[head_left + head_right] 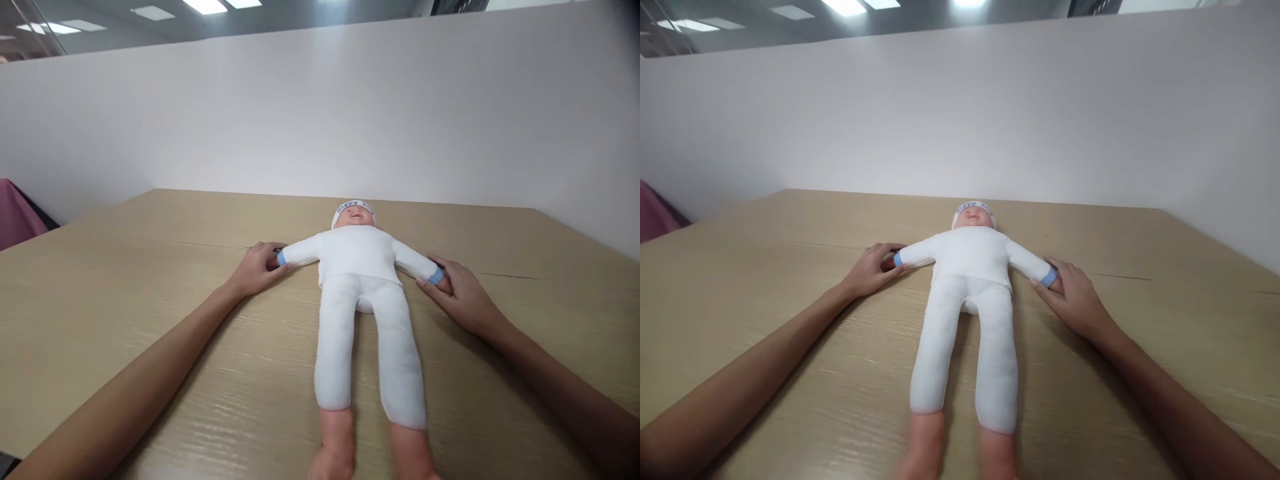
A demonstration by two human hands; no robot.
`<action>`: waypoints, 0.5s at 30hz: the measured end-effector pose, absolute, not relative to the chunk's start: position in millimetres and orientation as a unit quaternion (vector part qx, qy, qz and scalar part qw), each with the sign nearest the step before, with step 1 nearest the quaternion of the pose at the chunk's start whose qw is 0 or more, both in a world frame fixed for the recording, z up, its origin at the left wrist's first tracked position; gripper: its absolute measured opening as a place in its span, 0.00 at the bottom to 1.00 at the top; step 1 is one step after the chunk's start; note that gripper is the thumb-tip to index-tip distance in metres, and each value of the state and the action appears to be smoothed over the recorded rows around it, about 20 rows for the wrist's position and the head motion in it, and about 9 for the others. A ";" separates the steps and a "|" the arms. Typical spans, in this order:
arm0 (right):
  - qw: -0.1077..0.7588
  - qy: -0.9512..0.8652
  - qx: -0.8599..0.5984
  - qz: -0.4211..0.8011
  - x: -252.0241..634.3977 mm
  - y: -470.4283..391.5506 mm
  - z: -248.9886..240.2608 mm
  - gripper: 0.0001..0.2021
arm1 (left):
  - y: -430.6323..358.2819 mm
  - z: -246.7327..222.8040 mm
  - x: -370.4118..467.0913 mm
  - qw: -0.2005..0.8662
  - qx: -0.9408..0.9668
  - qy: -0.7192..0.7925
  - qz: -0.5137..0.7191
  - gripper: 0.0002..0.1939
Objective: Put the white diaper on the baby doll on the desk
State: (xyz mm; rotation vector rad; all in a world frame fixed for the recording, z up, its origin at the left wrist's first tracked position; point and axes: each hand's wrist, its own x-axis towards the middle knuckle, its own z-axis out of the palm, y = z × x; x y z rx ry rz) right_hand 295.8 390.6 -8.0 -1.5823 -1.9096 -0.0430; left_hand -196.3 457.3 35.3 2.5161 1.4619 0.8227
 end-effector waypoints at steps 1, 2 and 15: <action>0.325 -0.732 -0.598 -0.009 296.6 390.0 -7.7 0.32 | 455.4 35.6 -198.6 0.055 0.830 0.482 0.277 0.32; 0.320 -0.737 -0.595 0.001 297.5 389.9 -7.4 0.31 | 454.3 35.4 -200.5 0.052 0.827 0.484 0.280 0.31; 0.401 -0.688 -0.601 -0.061 283.9 355.0 -8.8 0.26 | 319.5 75.8 -150.3 -0.021 0.716 0.492 0.495 0.20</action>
